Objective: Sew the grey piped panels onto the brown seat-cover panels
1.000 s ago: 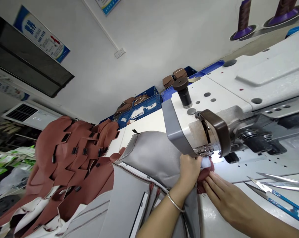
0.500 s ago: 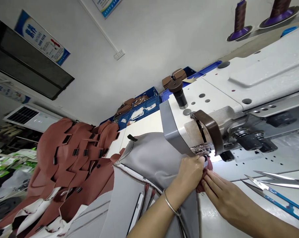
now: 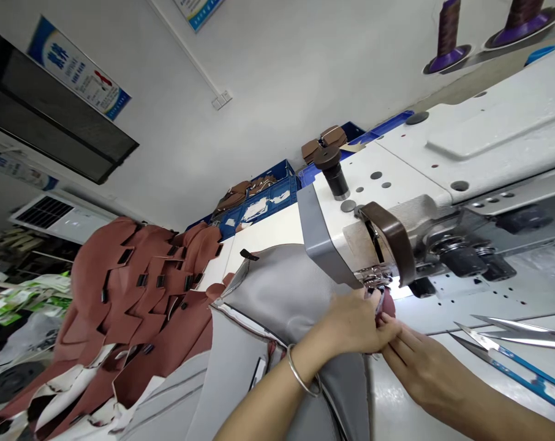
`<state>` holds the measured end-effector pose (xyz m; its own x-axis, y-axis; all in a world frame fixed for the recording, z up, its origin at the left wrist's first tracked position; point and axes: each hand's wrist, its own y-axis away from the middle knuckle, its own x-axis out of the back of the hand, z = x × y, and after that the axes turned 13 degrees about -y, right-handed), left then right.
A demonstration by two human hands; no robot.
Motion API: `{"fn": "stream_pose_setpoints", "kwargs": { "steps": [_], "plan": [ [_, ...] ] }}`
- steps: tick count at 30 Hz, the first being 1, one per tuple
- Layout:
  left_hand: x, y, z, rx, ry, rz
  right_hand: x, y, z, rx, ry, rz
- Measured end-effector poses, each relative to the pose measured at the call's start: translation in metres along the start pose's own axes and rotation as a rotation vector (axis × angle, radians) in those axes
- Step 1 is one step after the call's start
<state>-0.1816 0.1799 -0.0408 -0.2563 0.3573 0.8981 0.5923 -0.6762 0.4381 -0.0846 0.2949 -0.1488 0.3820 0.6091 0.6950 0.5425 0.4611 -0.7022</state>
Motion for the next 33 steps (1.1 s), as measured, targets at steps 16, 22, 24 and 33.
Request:
{"fn": "stream_pose_setpoints", "kwargs": {
  "steps": [16, 22, 24, 33],
  "plan": [
    [-0.019, -0.003, 0.017, -0.032, -0.159, 0.004, -0.001, 0.001, 0.001, -0.039, -0.014, 0.020],
    [-0.019, -0.007, 0.020, -0.002, -0.151, -0.008, -0.002, -0.003, 0.002, -0.010, -0.069, 0.024],
    [-0.018, -0.008, 0.021, -0.009, -0.151, -0.015, -0.001, -0.005, 0.003, -0.020, -0.085, 0.038],
    [-0.025, -0.012, 0.021, -0.001, -0.117, 0.043, 0.004, -0.008, 0.005, -0.024, -0.111, 0.030]
  ]
}}
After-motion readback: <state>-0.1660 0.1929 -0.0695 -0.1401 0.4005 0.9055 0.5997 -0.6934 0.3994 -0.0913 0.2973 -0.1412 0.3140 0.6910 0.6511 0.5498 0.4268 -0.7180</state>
